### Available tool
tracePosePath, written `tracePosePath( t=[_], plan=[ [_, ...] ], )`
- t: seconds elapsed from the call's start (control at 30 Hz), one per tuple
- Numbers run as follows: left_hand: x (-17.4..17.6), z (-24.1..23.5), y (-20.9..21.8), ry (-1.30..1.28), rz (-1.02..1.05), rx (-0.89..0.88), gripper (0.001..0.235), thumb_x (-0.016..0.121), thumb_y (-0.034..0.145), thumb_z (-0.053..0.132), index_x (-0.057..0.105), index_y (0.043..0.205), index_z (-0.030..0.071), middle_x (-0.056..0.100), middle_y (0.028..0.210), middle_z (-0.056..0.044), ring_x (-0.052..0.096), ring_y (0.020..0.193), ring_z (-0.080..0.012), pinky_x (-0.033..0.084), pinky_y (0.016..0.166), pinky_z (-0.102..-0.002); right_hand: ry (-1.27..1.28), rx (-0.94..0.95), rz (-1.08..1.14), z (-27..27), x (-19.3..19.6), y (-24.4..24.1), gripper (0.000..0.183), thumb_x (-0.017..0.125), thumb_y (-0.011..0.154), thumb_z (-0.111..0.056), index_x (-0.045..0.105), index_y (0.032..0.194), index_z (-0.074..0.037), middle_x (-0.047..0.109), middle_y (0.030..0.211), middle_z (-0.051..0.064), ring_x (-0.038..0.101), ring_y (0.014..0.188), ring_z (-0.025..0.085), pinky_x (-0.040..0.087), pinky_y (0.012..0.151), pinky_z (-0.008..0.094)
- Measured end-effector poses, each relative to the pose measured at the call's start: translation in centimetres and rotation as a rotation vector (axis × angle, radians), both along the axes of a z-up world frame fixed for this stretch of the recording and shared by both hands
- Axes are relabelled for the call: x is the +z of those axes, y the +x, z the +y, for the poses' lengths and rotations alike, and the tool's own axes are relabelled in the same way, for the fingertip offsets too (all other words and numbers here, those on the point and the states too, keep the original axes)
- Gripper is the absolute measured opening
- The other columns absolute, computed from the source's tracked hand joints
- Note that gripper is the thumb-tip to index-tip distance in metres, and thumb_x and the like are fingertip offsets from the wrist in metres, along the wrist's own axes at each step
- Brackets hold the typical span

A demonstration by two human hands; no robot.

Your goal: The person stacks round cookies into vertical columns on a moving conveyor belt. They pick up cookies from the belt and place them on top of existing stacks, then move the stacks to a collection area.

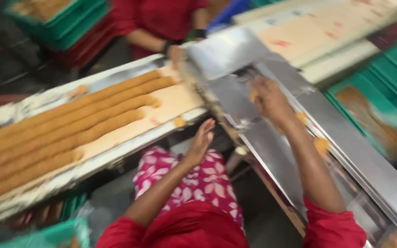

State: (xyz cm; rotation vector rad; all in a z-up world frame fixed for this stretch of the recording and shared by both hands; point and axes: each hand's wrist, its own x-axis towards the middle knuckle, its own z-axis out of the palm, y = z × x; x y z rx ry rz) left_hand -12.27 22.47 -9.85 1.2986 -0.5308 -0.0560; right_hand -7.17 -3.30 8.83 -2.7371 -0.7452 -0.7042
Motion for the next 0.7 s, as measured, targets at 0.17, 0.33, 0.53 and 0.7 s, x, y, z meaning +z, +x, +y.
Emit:
tracePosePath(
  t=[0.17,0.33,0.53,0.7],
  plan=[
    [-3.3,7.7,3.0,-0.373,0.402,0.131,0.073,0.045,0.103,0.054,0.028,0.158,0.010,0.044,0.157,-0.013,0.042,0.148,-0.0298,0.035,0.120,-0.044,0.085,0.461,0.435,19.6,-8.5,2.7,0.028,0.067,0.081,-0.006,0.071,0.109,-0.008,0.071,0.117,0.019,0.066,0.112,0.038,0.052,0.098,0.043],
    [-4.7,20.3,3.1,0.597,0.218,0.464,0.064,0.057,0.097,0.052,0.051,0.148,0.013,0.046,0.157,-0.012,0.041,0.149,-0.0337,0.032,0.120,-0.052,0.208,0.344,0.562,28.2,-14.2,6.3,0.036,0.068,0.081,-0.008,0.070,0.116,-0.004,0.070,0.116,0.020,0.067,0.106,0.039,0.052,0.093,0.045],
    [-4.1,24.5,10.2,1.433,-0.419,0.538,0.057,0.076,0.082,0.039,0.062,0.135,0.025,0.033,0.163,-0.015,0.018,0.154,-0.0392,0.012,0.118,-0.073,0.217,0.004,0.559,25.4,-19.4,10.2,0.030,0.066,0.081,-0.008,0.075,0.109,-0.007,0.073,0.108,0.020,0.071,0.099,0.039,0.055,0.089,0.045],
    [-6.3,24.4,14.1,1.523,-0.485,0.435,0.042,0.075,0.081,0.040,0.066,0.115,0.018,0.033,0.163,-0.015,0.017,0.156,-0.0378,0.008,0.117,-0.070,-0.032,-0.100,0.433,20.6,-21.2,9.4,0.018,0.061,0.097,-0.012,0.074,0.110,-0.012,0.073,0.117,0.013,0.071,0.101,0.035,0.057,0.090,0.045]
  ],
)
